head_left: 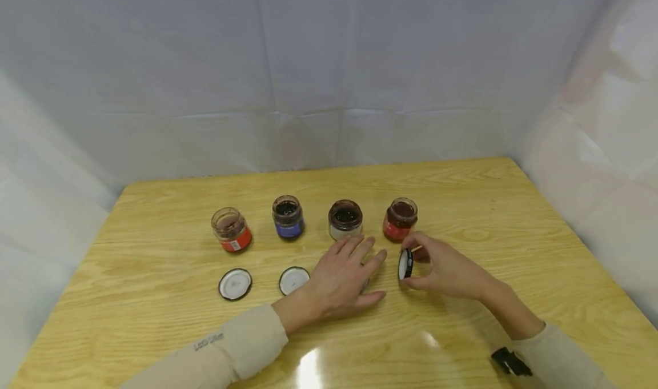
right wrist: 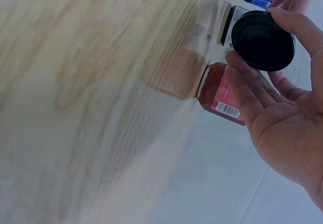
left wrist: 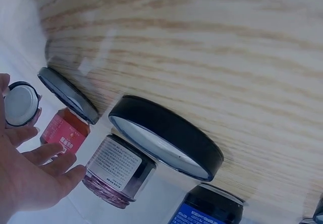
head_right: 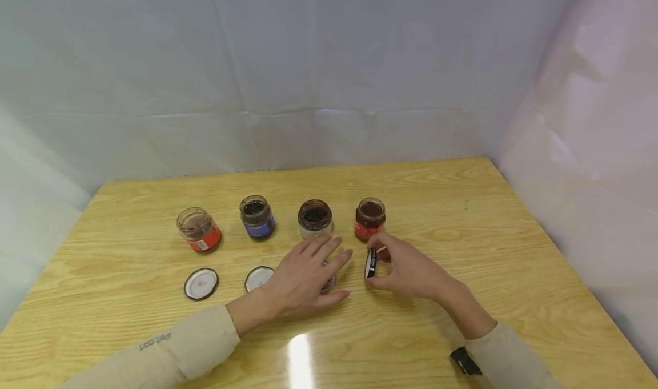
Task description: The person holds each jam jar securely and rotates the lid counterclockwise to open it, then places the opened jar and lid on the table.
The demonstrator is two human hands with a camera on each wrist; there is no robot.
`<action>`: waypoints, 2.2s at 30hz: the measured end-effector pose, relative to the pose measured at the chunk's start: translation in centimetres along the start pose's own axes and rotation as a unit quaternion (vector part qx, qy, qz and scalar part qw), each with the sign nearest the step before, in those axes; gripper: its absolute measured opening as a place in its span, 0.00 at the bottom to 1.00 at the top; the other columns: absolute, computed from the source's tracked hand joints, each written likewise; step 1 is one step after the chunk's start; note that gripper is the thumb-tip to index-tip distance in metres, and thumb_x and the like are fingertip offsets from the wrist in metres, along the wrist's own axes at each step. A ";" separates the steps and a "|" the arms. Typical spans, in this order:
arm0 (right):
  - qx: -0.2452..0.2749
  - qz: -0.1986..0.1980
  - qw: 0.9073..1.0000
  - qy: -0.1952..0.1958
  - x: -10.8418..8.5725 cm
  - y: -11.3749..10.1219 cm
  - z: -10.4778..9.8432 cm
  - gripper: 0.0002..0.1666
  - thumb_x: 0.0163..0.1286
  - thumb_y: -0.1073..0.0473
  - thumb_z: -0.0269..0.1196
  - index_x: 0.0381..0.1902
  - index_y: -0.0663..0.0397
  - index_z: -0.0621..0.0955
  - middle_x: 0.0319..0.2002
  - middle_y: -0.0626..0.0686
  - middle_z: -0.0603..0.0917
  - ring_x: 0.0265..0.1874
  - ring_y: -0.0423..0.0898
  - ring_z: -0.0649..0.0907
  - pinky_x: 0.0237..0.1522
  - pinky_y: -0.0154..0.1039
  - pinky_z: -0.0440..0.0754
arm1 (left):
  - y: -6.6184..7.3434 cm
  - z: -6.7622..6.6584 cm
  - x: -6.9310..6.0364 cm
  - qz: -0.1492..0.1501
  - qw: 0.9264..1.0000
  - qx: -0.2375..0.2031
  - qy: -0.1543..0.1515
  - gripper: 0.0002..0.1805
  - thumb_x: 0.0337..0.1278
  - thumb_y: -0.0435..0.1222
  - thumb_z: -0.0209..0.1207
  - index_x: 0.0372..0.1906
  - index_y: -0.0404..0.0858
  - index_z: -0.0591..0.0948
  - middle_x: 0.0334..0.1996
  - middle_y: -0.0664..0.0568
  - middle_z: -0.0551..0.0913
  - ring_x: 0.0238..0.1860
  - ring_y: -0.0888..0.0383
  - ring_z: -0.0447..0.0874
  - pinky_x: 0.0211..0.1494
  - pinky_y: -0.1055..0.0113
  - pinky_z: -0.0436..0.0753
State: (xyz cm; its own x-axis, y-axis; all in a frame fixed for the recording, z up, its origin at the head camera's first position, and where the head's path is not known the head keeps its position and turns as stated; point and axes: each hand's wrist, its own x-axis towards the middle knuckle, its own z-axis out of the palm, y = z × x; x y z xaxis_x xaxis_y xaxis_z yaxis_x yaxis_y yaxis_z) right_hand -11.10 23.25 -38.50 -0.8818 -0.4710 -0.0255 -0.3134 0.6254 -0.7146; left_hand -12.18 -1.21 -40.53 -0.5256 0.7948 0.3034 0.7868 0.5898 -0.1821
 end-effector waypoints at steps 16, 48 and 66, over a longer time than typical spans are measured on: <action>-0.050 -0.019 0.998 -0.014 0.4 0.5 0.1 0.36 0.53 0.57 0.74 0.58 0.58 0.74 0.54 0.55 0.75 0.52 0.51 0.76 0.52 0.50 0.75 | 0.2 0.0 0.1 -0.001 1.000 -0.009 -0.015 0.39 0.58 0.67 0.45 0.67 0.47 0.70 0.64 0.43 0.70 0.64 0.45 0.66 0.66 0.53 0.63; -0.153 -0.089 0.984 -0.024 0.4 1.7 0.4 0.30 0.49 0.61 0.74 0.51 0.55 0.78 0.48 0.48 0.79 0.48 0.50 0.75 0.51 0.52 0.70 | 0.6 0.4 -0.8 0.005 0.999 -0.028 -0.046 0.39 0.60 0.67 0.41 0.70 0.49 0.67 0.66 0.43 0.67 0.67 0.43 0.61 0.67 0.49 0.60; -0.128 -0.065 0.989 -0.046 0.4 1.8 0.2 0.28 0.54 0.61 0.72 0.54 0.52 0.77 0.52 0.50 0.76 0.50 0.51 0.73 0.50 0.52 0.70 | 0.6 0.4 -1.1 0.012 0.998 -0.025 -0.055 0.38 0.62 0.66 0.39 0.70 0.49 0.67 0.66 0.44 0.67 0.66 0.45 0.62 0.67 0.51 0.61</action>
State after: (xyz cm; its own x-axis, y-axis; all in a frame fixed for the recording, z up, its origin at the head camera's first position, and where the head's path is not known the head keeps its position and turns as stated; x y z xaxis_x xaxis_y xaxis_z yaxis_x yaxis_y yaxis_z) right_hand -11.98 24.05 -39.99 -0.7954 -0.6059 -0.0169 -0.5119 0.6865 -0.5164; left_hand -11.28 -1.67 -41.34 -0.5369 0.8210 0.1944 0.8131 0.5649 -0.1404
